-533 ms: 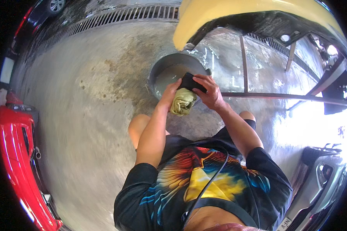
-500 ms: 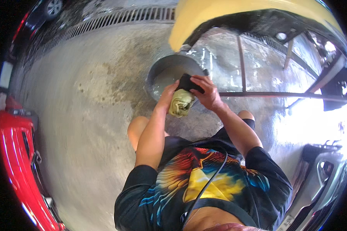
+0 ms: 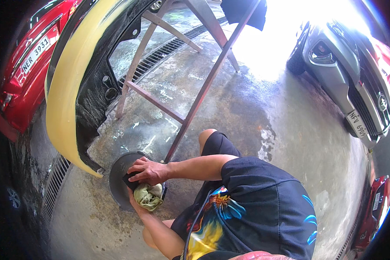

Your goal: The person kneels on the floor and scrubs a yellow car bumper with a black sponge, repeatedly dipping it into a bucket of water. They wipe the surface with a cloth and occasionally touch the bumper with their hand.

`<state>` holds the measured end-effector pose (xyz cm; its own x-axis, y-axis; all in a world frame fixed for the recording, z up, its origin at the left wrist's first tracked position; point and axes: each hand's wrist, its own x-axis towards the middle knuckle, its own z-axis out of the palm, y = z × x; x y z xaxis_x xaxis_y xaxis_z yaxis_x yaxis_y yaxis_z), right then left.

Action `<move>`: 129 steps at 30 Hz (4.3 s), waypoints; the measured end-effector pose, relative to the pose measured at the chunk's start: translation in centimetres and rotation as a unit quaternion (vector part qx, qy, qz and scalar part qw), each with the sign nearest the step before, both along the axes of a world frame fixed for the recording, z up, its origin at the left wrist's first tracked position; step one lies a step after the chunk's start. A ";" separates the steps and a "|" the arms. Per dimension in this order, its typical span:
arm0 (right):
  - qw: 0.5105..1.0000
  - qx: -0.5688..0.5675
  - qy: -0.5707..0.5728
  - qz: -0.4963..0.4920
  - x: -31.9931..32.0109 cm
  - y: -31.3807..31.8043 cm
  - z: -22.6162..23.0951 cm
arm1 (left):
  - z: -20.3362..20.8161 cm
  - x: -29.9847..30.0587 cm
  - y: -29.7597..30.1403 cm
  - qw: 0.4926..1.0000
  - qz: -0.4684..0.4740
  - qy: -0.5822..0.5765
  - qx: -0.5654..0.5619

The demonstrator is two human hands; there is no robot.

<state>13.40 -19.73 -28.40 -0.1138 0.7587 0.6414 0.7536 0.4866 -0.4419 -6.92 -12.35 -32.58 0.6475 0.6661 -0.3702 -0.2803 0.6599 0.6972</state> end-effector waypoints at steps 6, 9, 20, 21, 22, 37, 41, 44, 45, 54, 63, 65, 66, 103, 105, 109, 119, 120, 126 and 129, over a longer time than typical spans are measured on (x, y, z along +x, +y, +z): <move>0.998 -0.042 -0.015 0.049 1.2 0.4 0.4 | -0.9 -0.2 0.8 1.000 -0.016 -0.016 -0.004; 0.996 -0.060 -0.017 0.061 1.4 0.4 0.5 | -0.8 -0.3 0.7 1.000 -0.015 -0.016 -0.001; 0.991 -0.100 -0.029 0.081 1.1 0.8 0.6 | -0.2 -0.2 0.7 1.000 0.002 0.020 -0.022; 0.991 -0.105 -0.025 0.082 1.0 0.8 0.6 | -0.1 -0.2 0.8 1.000 -0.013 0.000 -0.003; 0.989 -0.120 -0.029 0.083 1.0 0.9 0.7 | -0.1 -0.2 0.8 1.000 -0.017 -0.001 0.006; 0.944 -0.307 -0.069 0.099 1.5 2.3 1.4 | -0.6 -0.3 1.3 0.997 -0.061 0.003 -0.052; 0.963 -0.251 -0.069 0.073 0.8 3.0 0.6 | -0.2 -0.6 1.5 0.995 -0.054 -0.049 -0.074; 0.969 -0.231 -0.028 0.076 0.3 3.2 0.1 | 0.8 -0.9 1.5 0.998 -0.041 0.001 -0.054; 0.969 -0.236 -0.012 0.078 0.3 3.2 0.0 | 1.1 -1.0 1.5 0.998 -0.042 0.002 0.039; 0.913 -0.336 0.139 0.184 0.8 2.5 1.6 | 1.5 -2.1 1.6 0.932 -0.058 0.126 0.335; 0.926 -0.324 0.093 0.170 0.2 3.7 1.0 | 1.0 -1.8 2.1 0.936 -0.029 0.131 0.325; 0.942 -0.281 0.139 0.123 0.5 3.5 0.1 | 1.2 -1.7 1.9 0.946 0.002 0.139 0.293; 0.947 -0.249 0.187 0.079 0.7 3.3 -0.4 | 1.4 -1.7 2.0 0.961 0.052 0.140 0.231; 0.645 -0.279 0.695 -0.152 4.2 -10.6 -4.1 | 2.4 -1.2 0.6 0.962 0.175 -0.210 -0.019; 0.632 -0.297 0.701 -0.144 4.1 -10.5 -4.0 | 7.4 -0.3 0.8 0.951 0.162 -0.263 0.000; 0.630 -0.306 0.702 -0.132 4.2 -10.5 -4.1 | 21.0 2.1 2.5 0.928 0.172 -0.185 0.272; 0.650 -0.345 0.671 -0.093 4.0 -10.9 -4.6 | 58.8 34.9 -4.0 0.464 0.119 -0.099 0.872; 0.648 -0.362 0.663 -0.096 4.2 -10.8 -4.7 | 60.4 37.1 -5.5 0.325 0.067 -0.044 0.942; 0.644 -0.331 0.683 -0.091 5.2 -10.6 -5.3 | 58.1 43.4 -9.1 0.042 0.015 0.294 0.955; 0.643 -0.334 0.681 -0.106 6.3 -10.7 -5.8 | 55.6 40.4 -4.4 0.044 0.171 -0.151 0.973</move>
